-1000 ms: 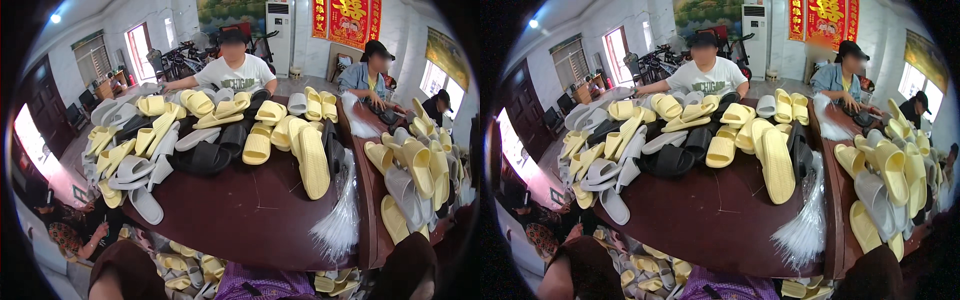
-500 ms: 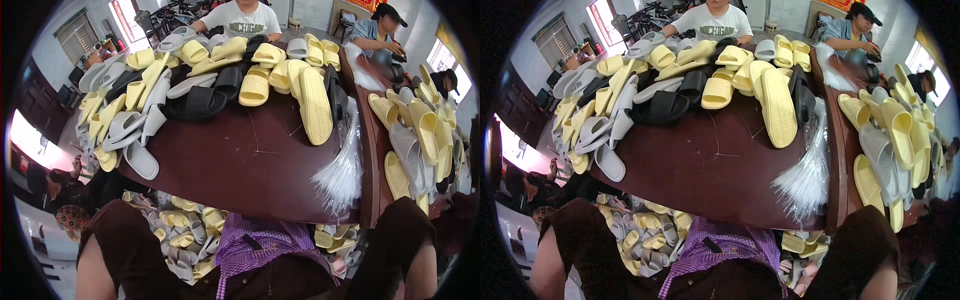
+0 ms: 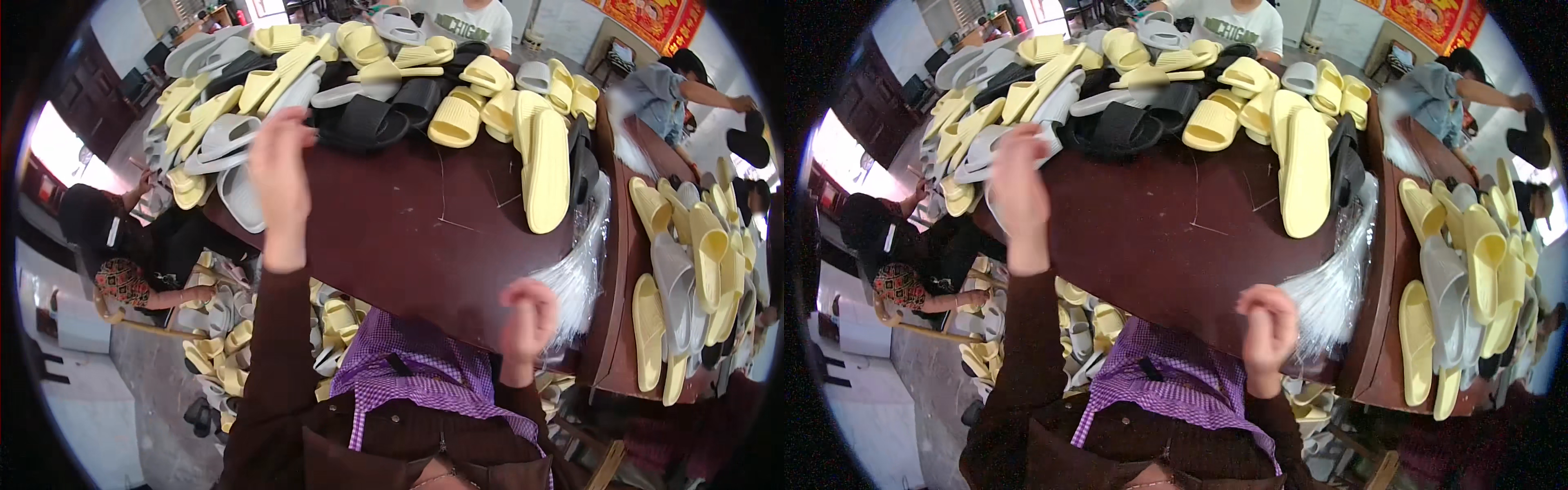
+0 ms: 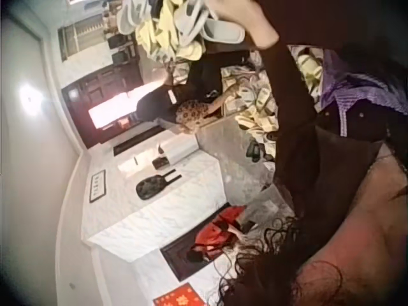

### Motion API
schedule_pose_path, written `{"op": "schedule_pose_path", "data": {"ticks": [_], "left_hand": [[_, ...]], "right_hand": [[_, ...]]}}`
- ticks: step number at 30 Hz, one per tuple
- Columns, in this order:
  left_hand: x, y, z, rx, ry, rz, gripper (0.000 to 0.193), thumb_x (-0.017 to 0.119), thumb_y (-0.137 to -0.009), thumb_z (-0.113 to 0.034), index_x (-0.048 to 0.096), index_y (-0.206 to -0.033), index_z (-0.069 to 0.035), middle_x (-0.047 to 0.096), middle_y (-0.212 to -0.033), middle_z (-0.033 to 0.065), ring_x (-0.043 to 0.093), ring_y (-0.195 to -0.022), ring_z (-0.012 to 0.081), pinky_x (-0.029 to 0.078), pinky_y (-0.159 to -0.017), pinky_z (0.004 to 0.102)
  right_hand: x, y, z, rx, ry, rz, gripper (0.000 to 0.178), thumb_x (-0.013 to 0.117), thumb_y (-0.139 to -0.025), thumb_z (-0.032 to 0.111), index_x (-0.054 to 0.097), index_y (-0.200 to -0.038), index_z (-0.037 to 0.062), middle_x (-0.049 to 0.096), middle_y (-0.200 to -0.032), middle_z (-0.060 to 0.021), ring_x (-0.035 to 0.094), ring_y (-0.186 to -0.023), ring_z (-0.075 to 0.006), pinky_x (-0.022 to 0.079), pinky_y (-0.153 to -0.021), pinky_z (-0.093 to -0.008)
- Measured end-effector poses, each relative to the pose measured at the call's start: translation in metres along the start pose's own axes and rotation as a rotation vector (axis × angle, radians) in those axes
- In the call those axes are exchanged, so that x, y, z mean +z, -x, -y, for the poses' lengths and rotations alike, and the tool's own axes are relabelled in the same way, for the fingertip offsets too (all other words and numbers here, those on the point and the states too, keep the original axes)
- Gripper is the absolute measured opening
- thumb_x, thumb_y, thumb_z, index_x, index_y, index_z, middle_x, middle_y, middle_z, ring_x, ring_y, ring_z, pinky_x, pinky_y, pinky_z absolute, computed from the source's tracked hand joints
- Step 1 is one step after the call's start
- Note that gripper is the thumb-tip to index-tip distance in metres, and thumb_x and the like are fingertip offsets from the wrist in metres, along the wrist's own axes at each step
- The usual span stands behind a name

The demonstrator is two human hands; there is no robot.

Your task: The person pairs slide sandals together, threads plastic fasteners through each pair by hand to connect them, and places the attached sandals on the table.

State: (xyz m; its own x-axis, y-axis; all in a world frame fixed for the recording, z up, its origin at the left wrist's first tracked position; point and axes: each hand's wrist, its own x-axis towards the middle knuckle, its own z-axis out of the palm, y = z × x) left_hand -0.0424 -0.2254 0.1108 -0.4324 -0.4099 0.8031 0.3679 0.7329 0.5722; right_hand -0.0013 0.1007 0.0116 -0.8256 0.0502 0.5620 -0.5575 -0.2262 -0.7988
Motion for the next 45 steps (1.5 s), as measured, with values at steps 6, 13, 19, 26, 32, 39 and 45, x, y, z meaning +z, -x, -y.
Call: {"op": "schedule_pose_path", "data": {"ticks": [6,13,19,26,32,39,45], "left_hand": [[0.096,0.013,0.161,-0.567,0.099,0.188,0.042,0.056,-0.09,-0.024,0.05,-0.125,-0.001,0.061,-0.103,0.006,0.056,-0.066,0.0108,0.046,-0.056,0.0258],[0.118,0.021,0.181,-0.788,0.286,0.218,0.037,0.06,-0.085,-0.02,0.058,-0.115,0.002,0.064,-0.105,0.0114,0.059,-0.068,0.0154,0.047,-0.057,0.0272],[0.108,0.1,0.109,-0.571,0.156,0.471,0.026,0.062,-0.084,-0.017,0.065,-0.101,0.002,0.067,-0.085,0.0067,0.061,-0.072,0.0149,0.048,-0.057,0.0276],[0.086,0.14,0.004,-0.745,0.501,0.418,0.023,0.058,-0.089,-0.009,0.06,-0.108,0.005,0.061,-0.081,0.0027,0.053,-0.06,0.0067,0.044,-0.051,0.0213],[0.083,0.136,-0.008,-0.756,0.618,0.756,0.023,0.058,-0.088,-0.008,0.059,-0.108,0.004,0.06,-0.083,0.003,0.052,-0.059,0.0078,0.045,-0.053,0.0217],[0.118,0.073,0.147,0.133,-0.545,0.492,0.029,0.07,-0.076,-0.023,0.056,-0.093,-0.005,0.054,-0.097,0.0142,0.055,-0.091,0.0327,0.046,-0.074,0.0442],[0.145,0.046,0.188,0.302,-0.804,0.583,0.03,0.073,-0.072,-0.022,0.055,-0.091,-0.006,0.056,-0.092,0.0122,0.055,-0.088,0.0298,0.046,-0.073,0.0417]], "right_hand": [[0.0,0.04,-0.055,0.316,0.187,0.184,0.016,0.048,-0.088,-0.005,0.056,-0.102,-0.0015,0.061,-0.09,-0.007,0.056,-0.071,-0.009,0.046,-0.064,-0.0212],[-0.001,0.042,-0.066,0.255,0.332,0.286,0.017,0.049,-0.089,-0.004,0.057,-0.104,-0.002,0.061,-0.09,-0.0058,0.056,-0.07,-0.0084,0.047,-0.064,-0.0211],[0.001,0.039,-0.07,0.329,0.285,0.266,0.021,0.049,-0.089,-0.005,0.054,-0.109,-0.0031,0.062,-0.092,-0.0069,0.056,-0.071,-0.009,0.048,-0.065,-0.0218],[0.004,0.015,-0.06,0.681,-0.021,0.125,0.023,0.051,-0.09,0.005,0.051,-0.111,-0.0032,0.063,-0.09,-0.0096,0.06,-0.068,-0.0141,0.051,-0.064,-0.0254],[-0.004,0.016,-0.053,0.682,-0.138,-0.04,0.024,0.052,-0.09,0.011,0.051,-0.111,-0.0016,0.063,-0.088,-0.0116,0.061,-0.064,-0.0181,0.052,-0.058,-0.0292],[-0.044,0.03,-0.023,0.648,-0.059,-0.217,0.029,0.053,-0.089,0.012,0.05,-0.114,-0.0017,0.064,-0.094,-0.013,0.064,-0.07,-0.0211,0.055,-0.057,-0.0335],[-0.079,0.043,-0.004,0.6,-0.102,-0.302,0.03,0.052,-0.089,0.013,0.05,-0.116,-0.0018,0.063,-0.1,-0.0127,0.065,-0.077,-0.0221,0.056,-0.06,-0.0356]]}}
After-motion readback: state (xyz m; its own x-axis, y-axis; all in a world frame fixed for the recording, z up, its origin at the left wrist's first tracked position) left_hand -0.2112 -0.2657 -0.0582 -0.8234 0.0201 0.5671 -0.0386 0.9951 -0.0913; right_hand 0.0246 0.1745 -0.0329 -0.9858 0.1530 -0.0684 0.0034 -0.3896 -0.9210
